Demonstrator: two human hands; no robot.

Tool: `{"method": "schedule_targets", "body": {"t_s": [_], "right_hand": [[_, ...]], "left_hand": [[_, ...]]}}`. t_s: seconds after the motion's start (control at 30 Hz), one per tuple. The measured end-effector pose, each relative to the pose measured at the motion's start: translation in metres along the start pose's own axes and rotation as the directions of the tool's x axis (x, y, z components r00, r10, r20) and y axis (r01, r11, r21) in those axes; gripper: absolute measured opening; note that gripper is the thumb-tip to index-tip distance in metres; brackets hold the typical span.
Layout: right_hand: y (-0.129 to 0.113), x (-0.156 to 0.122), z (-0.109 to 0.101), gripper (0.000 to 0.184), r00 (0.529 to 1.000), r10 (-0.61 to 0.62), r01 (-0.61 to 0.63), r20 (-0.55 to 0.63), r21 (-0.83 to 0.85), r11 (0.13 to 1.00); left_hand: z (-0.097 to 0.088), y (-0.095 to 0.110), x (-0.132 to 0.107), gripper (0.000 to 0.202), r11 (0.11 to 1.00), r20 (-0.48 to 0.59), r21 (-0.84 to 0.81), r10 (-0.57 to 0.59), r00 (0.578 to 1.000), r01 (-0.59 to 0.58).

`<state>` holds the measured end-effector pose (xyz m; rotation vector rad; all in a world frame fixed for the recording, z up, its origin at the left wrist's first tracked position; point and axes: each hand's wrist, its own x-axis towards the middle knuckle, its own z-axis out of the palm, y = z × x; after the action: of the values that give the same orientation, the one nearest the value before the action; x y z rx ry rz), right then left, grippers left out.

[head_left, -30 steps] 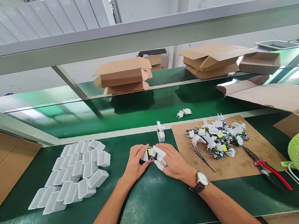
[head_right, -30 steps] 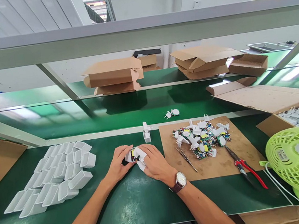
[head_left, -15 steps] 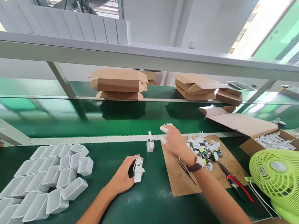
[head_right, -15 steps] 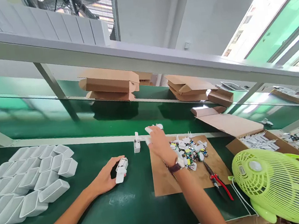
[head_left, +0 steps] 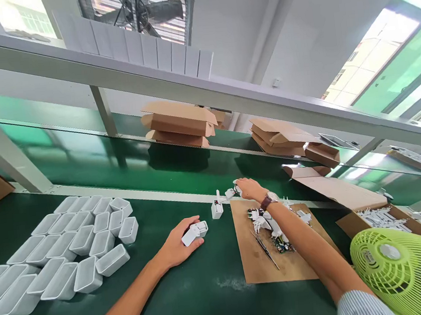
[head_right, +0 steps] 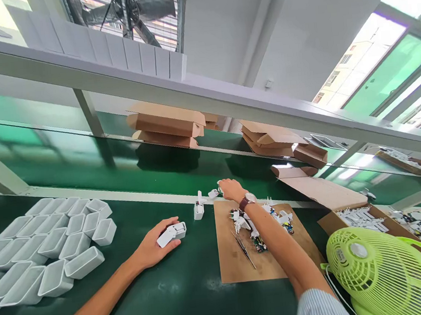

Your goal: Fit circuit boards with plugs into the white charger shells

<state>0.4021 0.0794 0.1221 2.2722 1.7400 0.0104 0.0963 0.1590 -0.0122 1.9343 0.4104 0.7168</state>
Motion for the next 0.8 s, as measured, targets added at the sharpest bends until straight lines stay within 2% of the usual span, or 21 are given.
{"method": "schedule_targets", "body": {"t_s": [0.07,0.2,0.27,0.37,0.43,0.53,0.67,0.8], "right_hand": [[-0.001,-0.026,0.000,0.020,0.998,-0.060,0.060,-0.015,-0.004,0.998],[-0.014,-0.087,0.010,0.037,0.981,-0.189,0.190,-0.034,0.027,0.981],[-0.026,-0.112,0.017,0.039,0.974,-0.222,0.224,-0.041,0.043,0.974],[-0.050,-0.131,0.027,0.032,0.941,-0.297,0.318,-0.164,0.116,0.941],[-0.070,-0.127,0.035,0.031,0.887,-0.334,0.410,-0.319,0.212,0.887],[-0.105,-0.104,0.052,0.037,0.820,-0.268,0.492,-0.505,0.383,0.782],[-0.149,-0.068,0.080,0.035,0.754,-0.164,0.593,-0.636,0.551,0.587],[-0.171,-0.059,0.097,0.035,0.708,-0.058,0.619,-0.704,0.578,0.532]], "left_hand": [[0.001,-0.001,-0.001,0.059,0.999,-0.021,-0.025,-0.040,0.999,0.040],[0.001,0.000,-0.001,0.061,0.990,-0.048,-0.082,-0.116,0.992,0.111],[0.000,0.001,-0.001,0.062,0.983,-0.064,-0.115,-0.150,0.987,0.142],[0.000,0.003,-0.003,0.061,0.969,-0.125,-0.189,-0.181,0.975,0.156],[0.000,0.004,-0.003,0.057,0.966,-0.164,-0.209,-0.186,0.969,0.150],[-0.002,0.003,-0.004,0.057,0.972,-0.191,-0.191,-0.170,0.967,0.133],[-0.007,0.002,-0.005,0.060,0.981,-0.203,-0.169,-0.130,0.970,0.096],[-0.010,0.001,-0.007,0.065,0.986,-0.191,-0.154,-0.087,0.978,0.058]]}}
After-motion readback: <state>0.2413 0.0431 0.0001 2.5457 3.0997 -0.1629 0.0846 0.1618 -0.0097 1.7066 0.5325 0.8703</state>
